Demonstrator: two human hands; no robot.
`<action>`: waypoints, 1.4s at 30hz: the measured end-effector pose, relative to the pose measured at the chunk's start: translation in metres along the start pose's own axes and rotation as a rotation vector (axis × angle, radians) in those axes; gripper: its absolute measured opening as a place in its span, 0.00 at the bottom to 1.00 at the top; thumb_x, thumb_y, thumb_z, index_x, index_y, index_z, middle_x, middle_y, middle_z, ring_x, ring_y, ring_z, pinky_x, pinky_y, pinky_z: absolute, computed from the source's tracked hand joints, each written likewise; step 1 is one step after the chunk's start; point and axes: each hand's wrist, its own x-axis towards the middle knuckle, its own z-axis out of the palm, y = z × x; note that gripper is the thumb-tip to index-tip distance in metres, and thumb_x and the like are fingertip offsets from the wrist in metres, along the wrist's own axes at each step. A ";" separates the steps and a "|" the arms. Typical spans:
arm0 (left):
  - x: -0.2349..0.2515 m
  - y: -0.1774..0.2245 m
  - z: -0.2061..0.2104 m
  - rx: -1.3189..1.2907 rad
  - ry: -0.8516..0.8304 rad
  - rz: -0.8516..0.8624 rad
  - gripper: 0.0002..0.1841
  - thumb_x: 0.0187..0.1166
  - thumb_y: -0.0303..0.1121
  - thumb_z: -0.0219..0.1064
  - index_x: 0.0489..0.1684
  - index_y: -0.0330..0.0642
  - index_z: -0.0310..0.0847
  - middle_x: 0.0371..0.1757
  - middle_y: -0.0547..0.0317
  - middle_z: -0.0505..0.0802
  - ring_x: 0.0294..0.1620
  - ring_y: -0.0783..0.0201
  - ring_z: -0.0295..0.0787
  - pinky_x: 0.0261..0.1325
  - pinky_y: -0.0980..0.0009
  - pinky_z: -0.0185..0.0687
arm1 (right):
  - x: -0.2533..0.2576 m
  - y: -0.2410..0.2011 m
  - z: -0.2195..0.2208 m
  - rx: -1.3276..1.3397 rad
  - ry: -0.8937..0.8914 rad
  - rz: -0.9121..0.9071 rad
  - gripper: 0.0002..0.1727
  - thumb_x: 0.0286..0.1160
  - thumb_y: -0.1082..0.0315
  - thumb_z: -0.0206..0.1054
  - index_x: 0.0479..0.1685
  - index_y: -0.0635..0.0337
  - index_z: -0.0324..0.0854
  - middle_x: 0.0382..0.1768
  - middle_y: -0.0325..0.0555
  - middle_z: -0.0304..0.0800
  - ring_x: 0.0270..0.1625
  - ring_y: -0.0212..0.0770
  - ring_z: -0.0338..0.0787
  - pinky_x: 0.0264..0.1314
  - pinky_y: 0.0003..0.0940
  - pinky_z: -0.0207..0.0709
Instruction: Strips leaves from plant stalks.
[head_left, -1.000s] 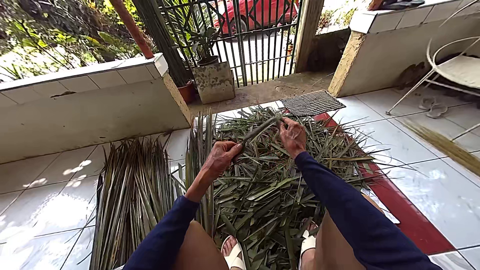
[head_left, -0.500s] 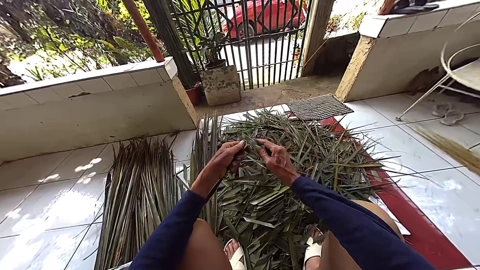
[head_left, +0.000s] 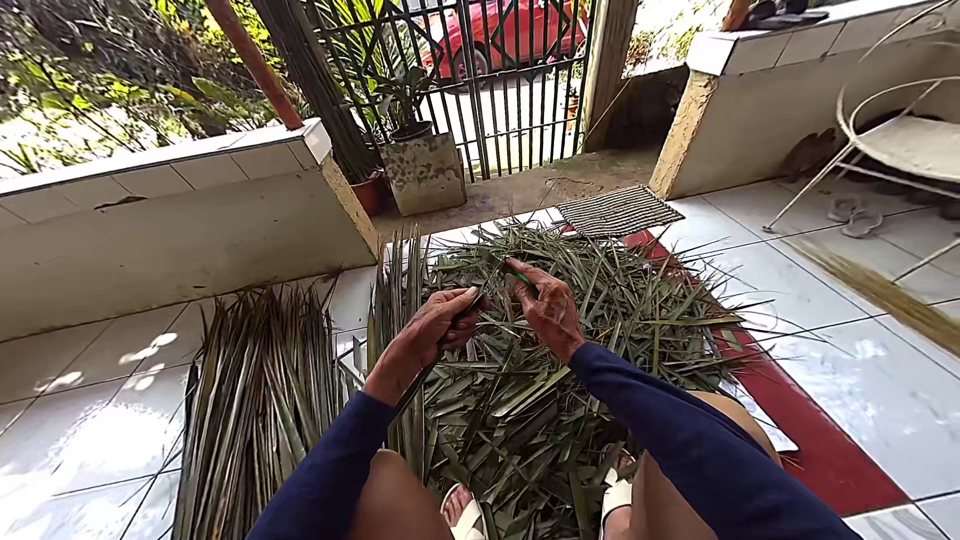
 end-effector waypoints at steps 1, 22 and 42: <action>-0.001 0.000 0.000 -0.004 -0.007 -0.002 0.20 0.96 0.43 0.48 0.49 0.39 0.83 0.17 0.69 0.69 0.09 0.77 0.58 0.11 0.83 0.55 | 0.002 0.000 -0.002 0.010 0.010 0.012 0.22 0.90 0.50 0.58 0.78 0.35 0.82 0.64 0.35 0.92 0.59 0.39 0.92 0.60 0.53 0.84; -0.019 -0.008 -0.015 0.143 0.067 -0.012 0.20 0.95 0.42 0.50 0.48 0.37 0.84 0.16 0.66 0.72 0.09 0.75 0.61 0.11 0.82 0.58 | 0.056 0.049 -0.043 0.094 0.251 0.220 0.22 0.92 0.50 0.56 0.76 0.43 0.83 0.46 0.50 0.93 0.39 0.47 0.88 0.49 0.53 0.80; 0.003 -0.012 -0.007 0.839 0.364 0.304 0.17 0.93 0.45 0.56 0.41 0.46 0.87 0.21 0.62 0.83 0.18 0.68 0.77 0.23 0.72 0.73 | 0.004 -0.004 -0.012 -0.041 -0.129 0.101 0.21 0.90 0.49 0.58 0.74 0.38 0.86 0.55 0.40 0.95 0.54 0.44 0.93 0.56 0.56 0.83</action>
